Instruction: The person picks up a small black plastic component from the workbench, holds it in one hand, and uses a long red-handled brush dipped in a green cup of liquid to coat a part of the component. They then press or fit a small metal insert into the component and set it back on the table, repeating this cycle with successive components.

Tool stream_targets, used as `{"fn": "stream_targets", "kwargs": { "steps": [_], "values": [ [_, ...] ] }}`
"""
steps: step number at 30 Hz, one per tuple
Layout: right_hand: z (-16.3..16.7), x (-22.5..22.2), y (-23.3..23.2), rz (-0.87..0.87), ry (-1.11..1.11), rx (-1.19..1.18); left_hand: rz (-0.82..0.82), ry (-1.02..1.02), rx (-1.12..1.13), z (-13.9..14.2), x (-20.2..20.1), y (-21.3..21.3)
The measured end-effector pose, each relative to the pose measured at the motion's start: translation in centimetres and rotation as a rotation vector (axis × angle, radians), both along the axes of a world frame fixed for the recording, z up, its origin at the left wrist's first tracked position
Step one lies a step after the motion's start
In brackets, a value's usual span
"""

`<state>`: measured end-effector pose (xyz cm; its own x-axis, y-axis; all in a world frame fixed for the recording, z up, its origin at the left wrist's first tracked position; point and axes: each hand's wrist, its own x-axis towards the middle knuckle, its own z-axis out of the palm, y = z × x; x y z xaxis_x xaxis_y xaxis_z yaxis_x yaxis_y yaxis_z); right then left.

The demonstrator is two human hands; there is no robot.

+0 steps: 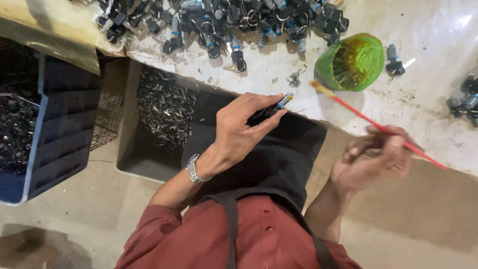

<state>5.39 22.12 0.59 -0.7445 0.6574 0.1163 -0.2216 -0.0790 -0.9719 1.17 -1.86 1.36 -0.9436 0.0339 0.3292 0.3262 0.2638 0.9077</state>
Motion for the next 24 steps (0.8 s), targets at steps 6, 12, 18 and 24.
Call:
{"fn": "stream_targets", "kwargs": {
  "steps": [6,12,18,24],
  "values": [
    [0.0,0.3,-0.7,0.048,0.071,-0.024,0.033,-0.011,-0.008,0.0,0.8,0.3],
    [1.3,-1.7,0.3,-0.17,0.058,0.18,0.304,-0.02,-0.323,0.5,3.0,-4.2],
    [1.6,-2.4,0.7,0.135,-0.301,0.679,0.422,-0.004,-0.58,-1.0,3.6,-4.1],
    [1.1,-1.6,-1.7,0.282,-0.563,1.401,0.124,0.146,-0.901,-0.6,-3.4,-3.2]
  ]
}}
